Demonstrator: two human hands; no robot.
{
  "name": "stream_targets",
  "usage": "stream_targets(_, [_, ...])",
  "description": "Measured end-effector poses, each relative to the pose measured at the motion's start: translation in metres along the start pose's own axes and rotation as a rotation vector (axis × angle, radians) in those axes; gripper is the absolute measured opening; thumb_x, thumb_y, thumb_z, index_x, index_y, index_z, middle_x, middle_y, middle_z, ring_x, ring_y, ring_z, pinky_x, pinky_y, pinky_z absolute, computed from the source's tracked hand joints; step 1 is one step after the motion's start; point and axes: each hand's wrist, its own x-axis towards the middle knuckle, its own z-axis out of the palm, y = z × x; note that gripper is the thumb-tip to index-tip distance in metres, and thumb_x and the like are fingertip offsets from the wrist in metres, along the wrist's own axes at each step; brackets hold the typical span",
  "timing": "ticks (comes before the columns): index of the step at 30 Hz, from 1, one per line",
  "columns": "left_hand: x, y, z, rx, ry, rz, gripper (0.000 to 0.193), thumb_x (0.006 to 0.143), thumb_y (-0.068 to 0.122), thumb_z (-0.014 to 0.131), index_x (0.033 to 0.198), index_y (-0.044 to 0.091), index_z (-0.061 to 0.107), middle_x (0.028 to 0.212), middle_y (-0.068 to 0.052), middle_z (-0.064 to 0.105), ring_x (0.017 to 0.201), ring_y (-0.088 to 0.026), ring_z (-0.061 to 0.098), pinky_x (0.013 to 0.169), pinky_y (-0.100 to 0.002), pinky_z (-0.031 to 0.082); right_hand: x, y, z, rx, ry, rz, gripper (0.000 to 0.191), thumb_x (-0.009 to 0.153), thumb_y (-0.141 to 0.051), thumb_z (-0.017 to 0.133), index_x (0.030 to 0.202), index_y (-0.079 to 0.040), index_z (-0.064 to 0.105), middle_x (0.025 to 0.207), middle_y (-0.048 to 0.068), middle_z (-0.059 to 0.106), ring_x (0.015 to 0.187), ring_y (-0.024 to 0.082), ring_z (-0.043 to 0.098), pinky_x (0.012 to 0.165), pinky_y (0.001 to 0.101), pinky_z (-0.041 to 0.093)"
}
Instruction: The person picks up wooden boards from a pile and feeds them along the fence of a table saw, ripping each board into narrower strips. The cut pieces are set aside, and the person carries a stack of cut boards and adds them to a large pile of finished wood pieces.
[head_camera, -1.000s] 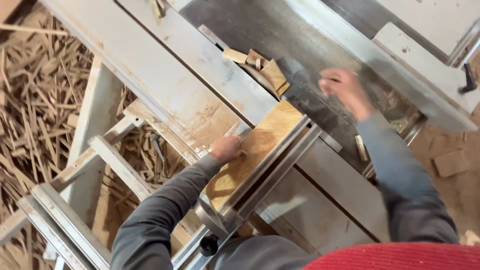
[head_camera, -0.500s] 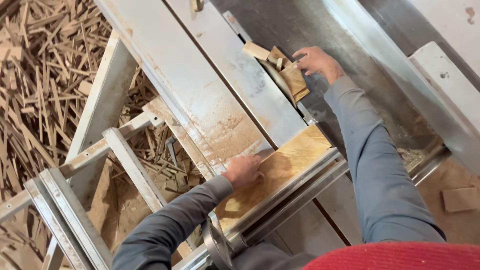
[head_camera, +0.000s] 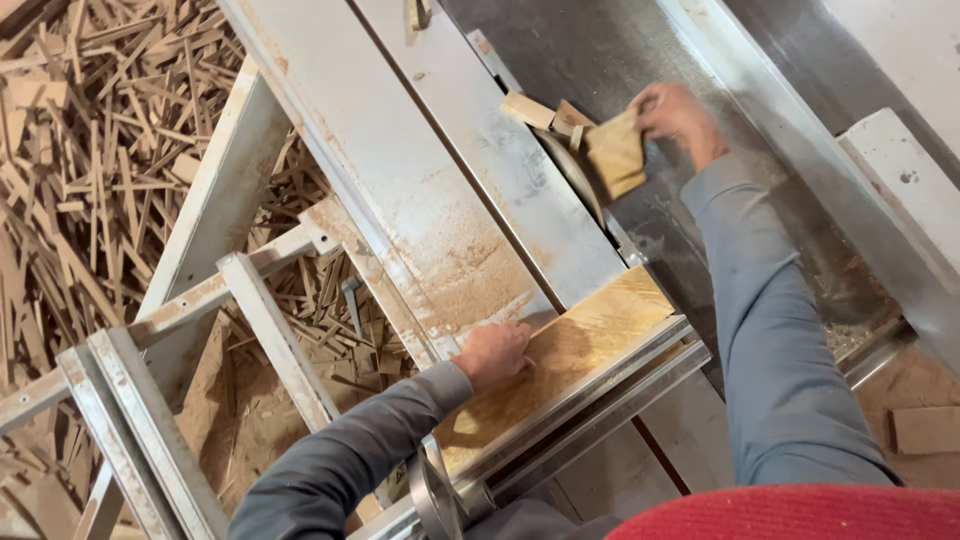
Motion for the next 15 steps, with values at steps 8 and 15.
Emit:
stream_targets(8, [-0.005,0.01,-0.004,-0.035,-0.063,-0.062,0.043,0.091,0.041,0.071,0.108,0.003,0.062,0.104,-0.018,0.07,0.091,-0.038,0.072,0.073,-0.049,0.056,0.023,-0.056,-0.032,-0.271,0.194,-0.426,0.031,0.083,-0.004,0.087,0.107,0.003,0.068,0.099,0.012,0.073,0.088,0.02,0.072,0.076,0.034,0.061])
stream_targets(15, [-0.005,0.016,-0.01,-0.047,-0.081,-0.048,0.045,0.093,0.042,0.071,0.107,0.001,0.061,0.105,-0.018,0.067,0.088,-0.037,0.071,0.069,-0.049,0.056,0.05,-0.095,0.009,-0.675,-0.044,-0.38,0.037,0.071,-0.01,0.091,0.102,-0.004,0.073,0.096,0.012,0.073,0.086,0.028,0.071,0.072,0.042,0.057])
